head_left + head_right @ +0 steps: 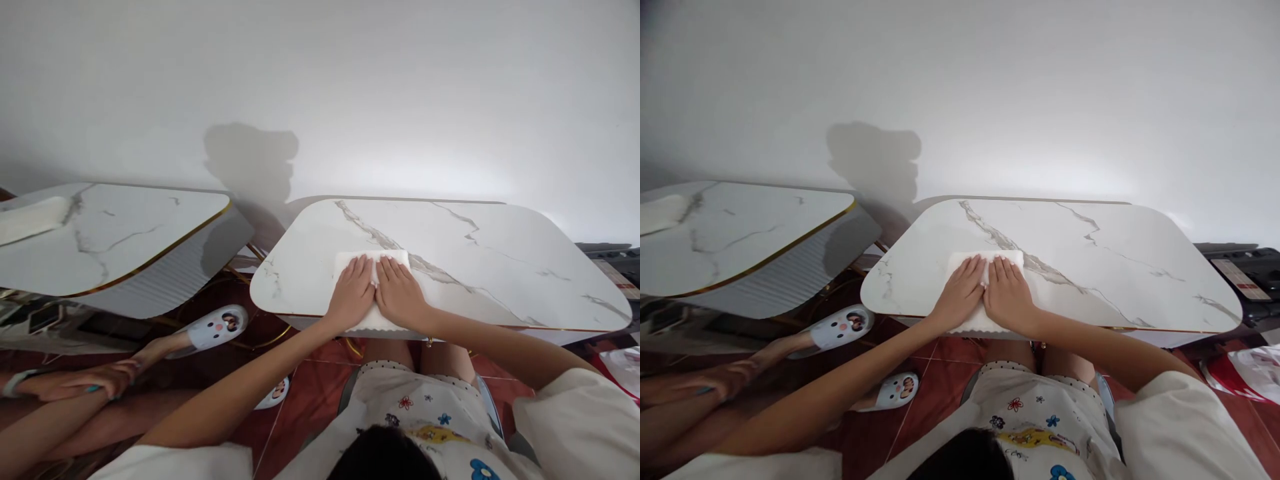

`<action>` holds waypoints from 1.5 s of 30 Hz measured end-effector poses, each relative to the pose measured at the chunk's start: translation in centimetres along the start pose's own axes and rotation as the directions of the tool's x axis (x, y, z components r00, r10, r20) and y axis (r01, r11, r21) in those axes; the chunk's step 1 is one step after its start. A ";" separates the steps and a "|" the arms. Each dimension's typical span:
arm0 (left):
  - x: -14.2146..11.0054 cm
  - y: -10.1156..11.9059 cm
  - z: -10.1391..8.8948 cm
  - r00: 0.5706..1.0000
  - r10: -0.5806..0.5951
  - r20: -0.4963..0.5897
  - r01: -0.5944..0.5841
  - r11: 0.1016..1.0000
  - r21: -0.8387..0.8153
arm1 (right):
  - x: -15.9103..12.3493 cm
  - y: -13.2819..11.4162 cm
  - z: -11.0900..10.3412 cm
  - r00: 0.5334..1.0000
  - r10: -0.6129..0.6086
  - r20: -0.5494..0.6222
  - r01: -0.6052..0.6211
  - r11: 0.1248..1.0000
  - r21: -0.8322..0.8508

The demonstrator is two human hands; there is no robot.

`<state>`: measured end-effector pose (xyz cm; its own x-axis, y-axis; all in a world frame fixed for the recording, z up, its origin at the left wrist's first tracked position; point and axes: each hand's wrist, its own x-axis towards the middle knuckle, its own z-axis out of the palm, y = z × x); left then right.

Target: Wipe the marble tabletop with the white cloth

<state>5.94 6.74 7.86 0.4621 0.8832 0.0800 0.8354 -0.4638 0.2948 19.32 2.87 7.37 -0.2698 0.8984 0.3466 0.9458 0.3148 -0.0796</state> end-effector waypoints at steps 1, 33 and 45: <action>-0.4 0.7 0.1 1.000 -0.004 0.019 0.005 1.000 -0.024 | -0.8 0.3 -0.3 1.000 -0.002 0.000 0.002 1.000 0.007; 26.3 0.6 2.8 0.958 0.116 -0.261 -0.107 0.993 0.047 | 18.2 19.6 4.5 0.994 0.077 0.079 -0.076 0.997 -0.017; 28.7 3.9 3.8 0.959 0.126 -0.253 -0.118 0.992 0.044 | 17.6 23.7 4.8 0.988 0.149 0.044 -0.148 0.989 -0.020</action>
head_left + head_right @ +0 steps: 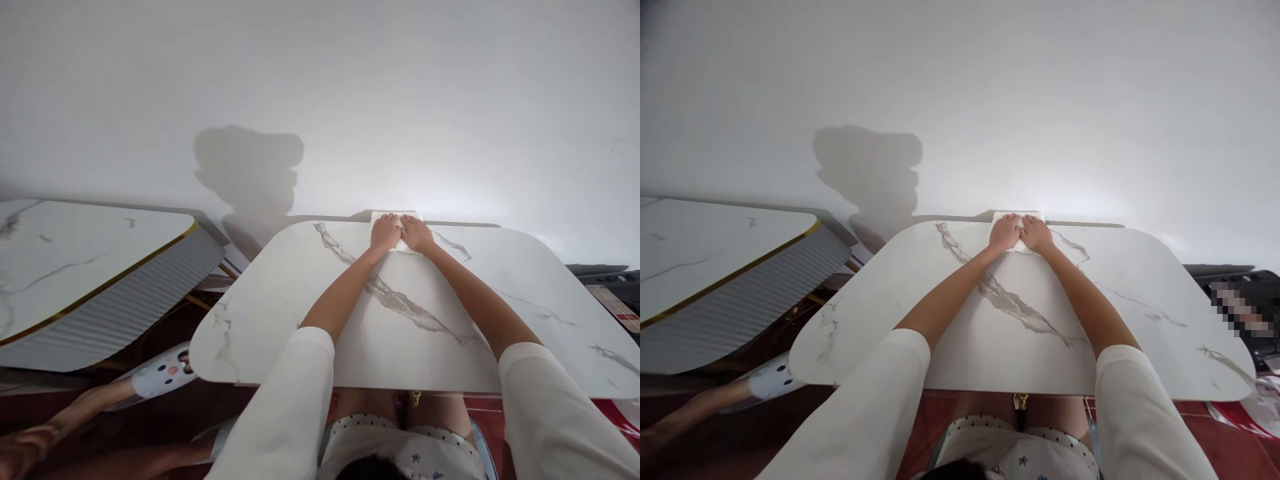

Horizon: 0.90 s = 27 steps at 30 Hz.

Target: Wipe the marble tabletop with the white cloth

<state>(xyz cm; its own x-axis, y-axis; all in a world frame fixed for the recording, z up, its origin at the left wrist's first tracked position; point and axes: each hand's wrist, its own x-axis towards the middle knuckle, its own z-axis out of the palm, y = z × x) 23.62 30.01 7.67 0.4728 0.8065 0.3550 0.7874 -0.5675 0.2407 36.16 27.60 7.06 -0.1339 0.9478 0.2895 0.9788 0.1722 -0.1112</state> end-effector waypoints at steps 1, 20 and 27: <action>-0.2 0.4 0.1 1.000 0.000 -0.002 0.000 1.000 -0.003 | -0.4 0.1 -0.1 1.000 0.008 -0.002 -0.008 1.000 -0.006; -11.0 5.2 -2.6 0.987 0.127 0.098 -0.123 0.991 -0.048 | -13.6 -5.2 -4.2 0.994 0.104 0.021 -0.103 0.992 -0.079; -19.5 7.2 -6.1 0.977 0.022 0.210 0.013 0.987 -0.162 | -21.3 -9.3 -5.9 1.000 0.029 0.003 -0.029 0.999 -0.037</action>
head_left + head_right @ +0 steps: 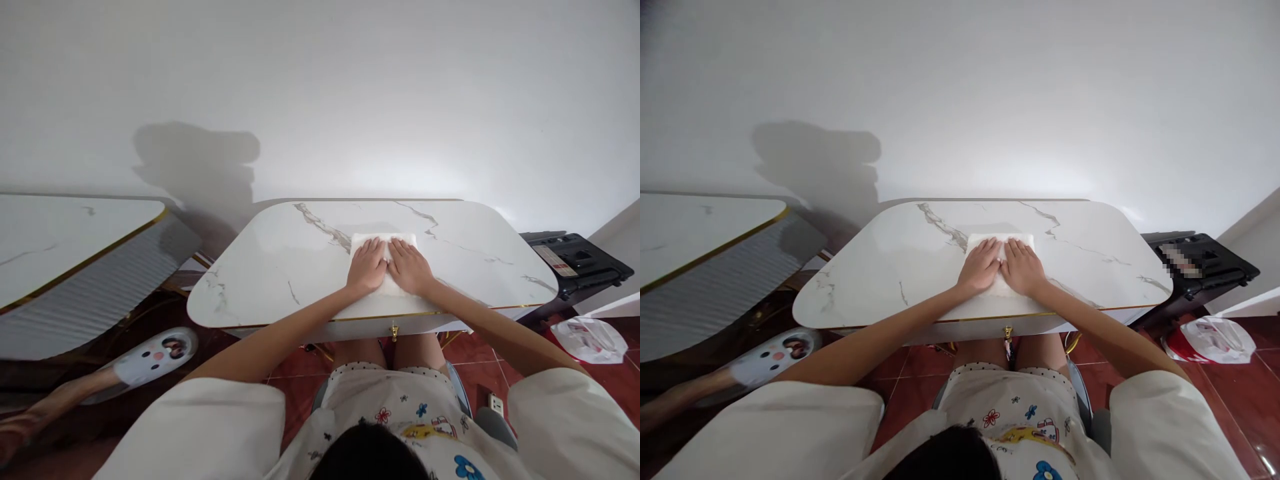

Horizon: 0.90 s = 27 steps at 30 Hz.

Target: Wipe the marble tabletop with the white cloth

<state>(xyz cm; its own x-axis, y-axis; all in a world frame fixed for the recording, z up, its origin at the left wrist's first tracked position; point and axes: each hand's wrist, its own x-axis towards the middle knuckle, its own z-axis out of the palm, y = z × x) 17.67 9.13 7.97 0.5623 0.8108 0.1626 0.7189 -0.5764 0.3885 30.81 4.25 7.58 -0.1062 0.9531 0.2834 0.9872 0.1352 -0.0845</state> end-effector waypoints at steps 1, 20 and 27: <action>-1.2 0.4 -0.1 1.000 -0.020 0.014 0.020 0.999 -0.032 | -1.1 -0.3 -0.3 1.000 -0.015 0.000 0.015 1.000 0.010; 2.8 7.8 2.0 0.987 -0.059 0.153 0.080 0.987 -0.138 | -2.4 10.0 -2.1 0.989 -0.101 0.105 0.095 0.993 0.064; 10.6 5.5 3.3 0.992 -0.112 -0.051 0.109 0.992 -0.067 | 6.3 12.1 -0.3 0.987 -0.023 0.161 0.025 1.000 -0.013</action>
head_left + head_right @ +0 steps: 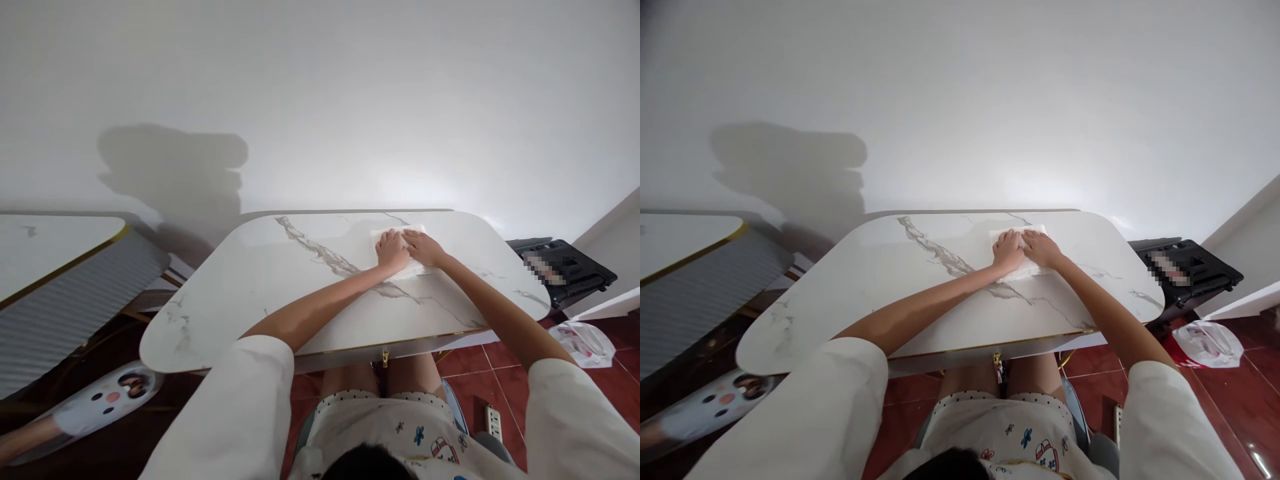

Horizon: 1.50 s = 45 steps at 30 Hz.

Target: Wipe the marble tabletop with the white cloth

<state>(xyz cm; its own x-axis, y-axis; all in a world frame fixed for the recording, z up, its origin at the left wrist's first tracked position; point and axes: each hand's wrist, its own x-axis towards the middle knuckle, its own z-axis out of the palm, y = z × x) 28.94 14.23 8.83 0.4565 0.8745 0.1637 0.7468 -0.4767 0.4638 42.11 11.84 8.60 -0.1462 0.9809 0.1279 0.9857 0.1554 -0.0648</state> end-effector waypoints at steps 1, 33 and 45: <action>1.2 -0.5 0.0 1.000 0.004 -0.010 -0.004 1.000 0.010 | 1.2 0.2 0.3 1.000 0.007 -0.014 -0.007 1.000 -0.021; 8.0 -0.2 3.4 0.954 0.297 -0.038 -0.284 0.938 0.200 | 3.3 4.4 1.8 0.962 0.245 -0.121 -0.250 0.968 -0.033; -6.3 -0.3 1.2 0.945 0.327 0.000 -0.325 0.940 0.099 | -8.9 -4.6 0.9 0.979 0.103 -0.177 -0.120 0.989 -0.091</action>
<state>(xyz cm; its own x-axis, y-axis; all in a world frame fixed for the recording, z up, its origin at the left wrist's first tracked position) 26.37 8.75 6.63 0.6754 0.6706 0.3067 0.6018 -0.7416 0.2963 38.78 2.53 6.91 -0.0269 0.9556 0.2933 0.9996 0.0250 0.0102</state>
